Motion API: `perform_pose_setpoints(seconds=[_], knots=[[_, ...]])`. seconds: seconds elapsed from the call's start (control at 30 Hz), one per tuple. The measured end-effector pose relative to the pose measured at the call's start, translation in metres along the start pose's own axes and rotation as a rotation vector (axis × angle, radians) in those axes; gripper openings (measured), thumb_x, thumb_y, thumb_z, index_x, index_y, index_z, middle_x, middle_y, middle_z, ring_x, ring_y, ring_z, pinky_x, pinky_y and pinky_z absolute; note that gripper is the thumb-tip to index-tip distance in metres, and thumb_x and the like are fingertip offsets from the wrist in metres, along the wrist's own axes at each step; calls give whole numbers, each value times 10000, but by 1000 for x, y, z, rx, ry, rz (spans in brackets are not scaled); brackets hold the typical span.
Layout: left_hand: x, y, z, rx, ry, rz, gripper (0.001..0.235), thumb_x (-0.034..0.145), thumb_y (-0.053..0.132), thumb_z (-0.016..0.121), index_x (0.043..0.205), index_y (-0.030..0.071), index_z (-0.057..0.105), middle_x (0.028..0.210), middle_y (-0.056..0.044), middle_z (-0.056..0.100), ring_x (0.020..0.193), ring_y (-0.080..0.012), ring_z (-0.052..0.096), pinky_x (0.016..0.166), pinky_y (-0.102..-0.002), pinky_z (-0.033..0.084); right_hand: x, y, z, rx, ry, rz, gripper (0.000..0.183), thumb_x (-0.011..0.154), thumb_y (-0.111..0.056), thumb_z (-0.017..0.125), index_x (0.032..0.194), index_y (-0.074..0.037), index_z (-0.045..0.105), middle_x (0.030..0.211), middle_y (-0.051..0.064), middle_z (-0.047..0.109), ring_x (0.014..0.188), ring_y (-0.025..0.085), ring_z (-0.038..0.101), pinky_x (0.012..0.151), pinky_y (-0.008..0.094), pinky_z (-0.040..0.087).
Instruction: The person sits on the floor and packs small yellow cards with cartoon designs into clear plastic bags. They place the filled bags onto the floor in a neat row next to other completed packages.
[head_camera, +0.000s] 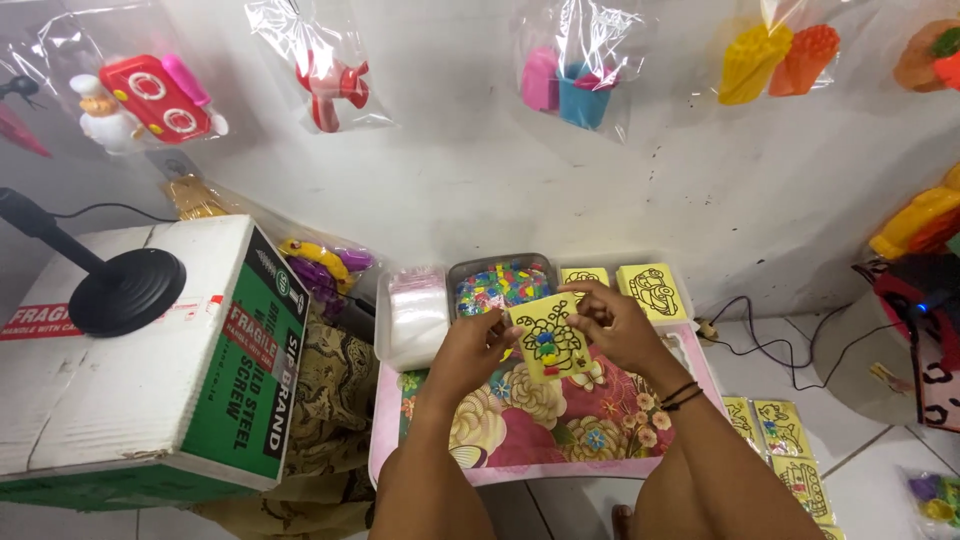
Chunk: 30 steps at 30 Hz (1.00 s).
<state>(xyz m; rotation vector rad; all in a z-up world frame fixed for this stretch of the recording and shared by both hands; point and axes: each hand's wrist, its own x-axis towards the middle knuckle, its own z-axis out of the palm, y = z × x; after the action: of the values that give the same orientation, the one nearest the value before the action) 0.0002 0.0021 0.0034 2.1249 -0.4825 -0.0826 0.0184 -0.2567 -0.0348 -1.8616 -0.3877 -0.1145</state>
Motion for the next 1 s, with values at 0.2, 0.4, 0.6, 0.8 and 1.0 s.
perform_pose_setpoints(seconds=[0.2,0.4,0.6,0.8,1.0], knots=[[-3,2,0,-47,18,63,230,1006,185,636,905,-9,711,729,-183,717,672,-327,709,650,-388,545,-6,-6,3,23,131,38,467,903,-94,735,1357,-122,629,743,112,682,588,157,590,528,277,492],[-5,12,6,57,-36,170,180,968,211,660,896,50,699,708,-149,730,709,-351,721,674,-413,545,-19,14,-12,12,283,88,169,865,-126,809,988,-13,786,717,179,736,596,194,616,509,335,499],[-2,5,16,73,-100,106,173,908,207,718,949,39,736,788,-210,767,823,-420,754,716,-465,583,-39,28,-38,91,513,4,104,913,-142,797,918,-40,785,611,96,670,515,99,511,475,248,419],[4,-4,25,180,-52,-145,180,893,200,716,941,30,751,645,-77,718,519,-178,515,542,-331,452,-87,25,-86,325,674,-14,108,946,-84,701,960,23,702,772,11,630,679,65,506,654,208,461],[7,-2,36,240,-98,-273,260,894,206,739,1062,9,762,779,-127,803,656,-228,670,648,-337,515,-202,147,-129,795,1022,131,116,1006,-132,642,1073,-42,670,833,-21,592,675,41,474,572,184,391]])
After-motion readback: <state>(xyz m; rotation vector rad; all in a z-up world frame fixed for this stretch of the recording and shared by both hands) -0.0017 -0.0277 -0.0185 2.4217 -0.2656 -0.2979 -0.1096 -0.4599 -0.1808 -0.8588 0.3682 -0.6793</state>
